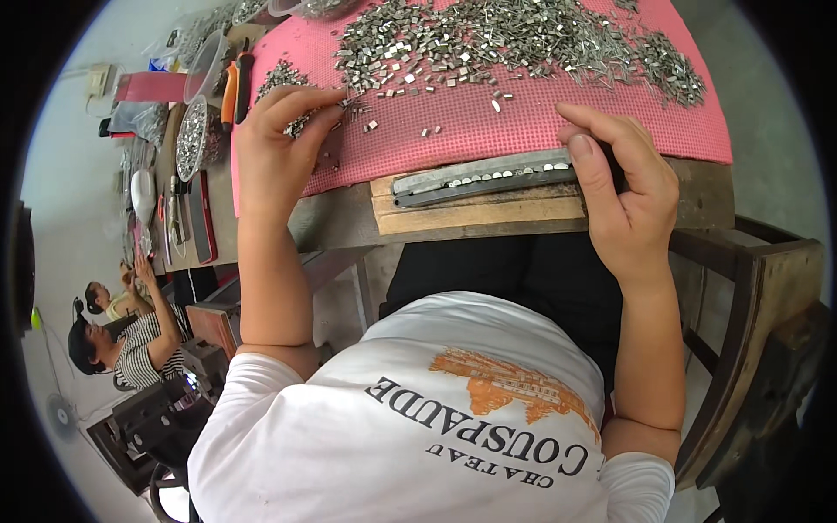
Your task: The person places small metal pieces into a metal fixture by hand, inserts the fixture into a press machine, operates the press, and then sorts and arranges more metal pieces at the workbench.
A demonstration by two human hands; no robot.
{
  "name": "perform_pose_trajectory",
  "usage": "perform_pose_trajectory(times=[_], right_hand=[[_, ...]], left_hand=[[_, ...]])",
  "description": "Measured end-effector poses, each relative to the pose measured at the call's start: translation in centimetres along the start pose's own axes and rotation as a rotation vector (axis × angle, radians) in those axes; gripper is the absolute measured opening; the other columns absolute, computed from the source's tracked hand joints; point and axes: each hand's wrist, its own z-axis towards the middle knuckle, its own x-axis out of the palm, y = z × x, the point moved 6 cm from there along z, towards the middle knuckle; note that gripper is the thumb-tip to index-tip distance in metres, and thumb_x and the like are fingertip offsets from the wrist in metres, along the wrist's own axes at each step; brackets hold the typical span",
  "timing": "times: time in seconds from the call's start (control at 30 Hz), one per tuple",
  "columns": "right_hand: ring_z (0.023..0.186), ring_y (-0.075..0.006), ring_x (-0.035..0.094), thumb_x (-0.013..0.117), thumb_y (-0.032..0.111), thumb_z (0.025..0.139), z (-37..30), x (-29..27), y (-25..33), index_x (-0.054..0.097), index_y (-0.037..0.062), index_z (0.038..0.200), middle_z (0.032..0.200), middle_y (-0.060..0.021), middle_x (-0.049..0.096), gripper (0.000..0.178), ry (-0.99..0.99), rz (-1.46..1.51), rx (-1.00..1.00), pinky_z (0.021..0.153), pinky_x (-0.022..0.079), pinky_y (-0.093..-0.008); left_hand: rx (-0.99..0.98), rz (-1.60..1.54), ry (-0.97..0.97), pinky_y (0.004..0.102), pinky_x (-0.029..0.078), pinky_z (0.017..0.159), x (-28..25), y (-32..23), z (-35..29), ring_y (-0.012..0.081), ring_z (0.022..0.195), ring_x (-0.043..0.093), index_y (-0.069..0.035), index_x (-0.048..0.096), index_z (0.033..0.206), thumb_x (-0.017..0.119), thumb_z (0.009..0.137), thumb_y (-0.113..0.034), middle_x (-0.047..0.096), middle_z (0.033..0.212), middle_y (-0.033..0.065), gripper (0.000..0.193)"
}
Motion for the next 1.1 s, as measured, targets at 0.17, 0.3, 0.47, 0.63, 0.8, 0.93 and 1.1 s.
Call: perform_pose_trajectory(times=[0.17,0.3,0.47,0.63,0.8,0.93,1.1], right_hand=[[0.09,-0.0143,0.068,0.064,0.002,0.099,0.0,-0.4,0.2,0.072,0.0007,0.12,0.096,-0.0083,0.072,0.022,-0.011,0.021,0.034,0.082,0.053,-0.0267],[0.089,-0.0175,0.069,0.067,0.005,0.096,0.7,-2.3,0.4,0.074,0.0039,0.113,0.092,-0.0072,0.072,0.018,-0.123,-0.129,0.007,0.081,0.053,-0.0293],[0.092,-0.0232,0.068,0.07,0.007,0.092,2.7,-4.7,0.8,0.074,0.0067,0.102,0.094,-0.0057,0.073,0.011,-0.137,-0.488,-0.09,0.085,0.05,-0.0356],[0.099,-0.0259,0.064,0.071,0.012,0.091,3.7,-5.1,1.3,0.073,0.0082,0.095,0.097,-0.0044,0.072,0.006,0.014,-0.761,-0.171,0.093,0.044,-0.0397],[0.099,-0.0264,0.062,0.071,0.013,0.09,3.8,-5.6,0.7,0.074,0.0088,0.093,0.093,-0.0036,0.069,0.005,0.026,-0.819,-0.152,0.092,0.043,-0.0405],[0.097,-0.0256,0.062,0.072,0.013,0.089,4.1,-4.7,0.3,0.075,0.0088,0.09,0.09,-0.0027,0.068,0.005,0.046,-0.792,-0.146,0.089,0.043,-0.0403],[0.09,-0.0241,0.061,0.074,0.013,0.086,4.5,-3.9,0.7,0.075,0.0077,0.085,0.085,-0.0024,0.064,0.005,0.05,-0.922,-0.279,0.084,0.043,-0.0397]], left_hand=[[0.241,0.155,0.076,0.0392,0.051,0.077,1.0,-1.0,0.5,0.0256,0.087,0.064,-0.016,0.081,0.088,0.079,0.078,-0.011,0.07,0.089,0.0009,0.011],[0.338,0.293,0.119,0.039,0.049,0.08,0.9,-2.5,0.4,0.0242,0.09,0.064,-0.016,0.078,0.088,0.076,0.08,-0.009,0.069,0.09,0.0004,0.011],[0.351,0.395,0.212,0.0403,0.046,0.083,1.2,-2.9,0.5,0.0259,0.091,0.062,-0.013,0.07,0.096,0.07,0.088,-0.011,0.067,0.092,0.003,0.009],[0.351,0.369,0.171,0.0401,0.045,0.081,1.0,-4.7,0.6,0.0242,0.089,0.062,-0.012,0.066,0.092,0.07,0.087,-0.014,0.063,0.087,0.003,0.006],[0.408,0.318,0.189,0.0395,0.044,0.081,1.3,-6.6,0.2,0.0236,0.089,0.061,-0.012,0.067,0.086,0.072,0.081,-0.013,0.063,0.086,0.0021,0.007],[0.392,0.231,0.254,0.0388,0.044,0.081,1.6,-6.3,-0.1,0.0228,0.088,0.061,-0.012,0.071,0.083,0.076,0.077,-0.012,0.063,0.086,0.0013,0.008],[0.353,0.2,0.284,0.0382,0.045,0.077,1.4,-5.9,-0.3,0.0231,0.085,0.062,-0.014,0.079,0.089,0.079,0.075,-0.013,0.066,0.082,-0.0001,0.014]])
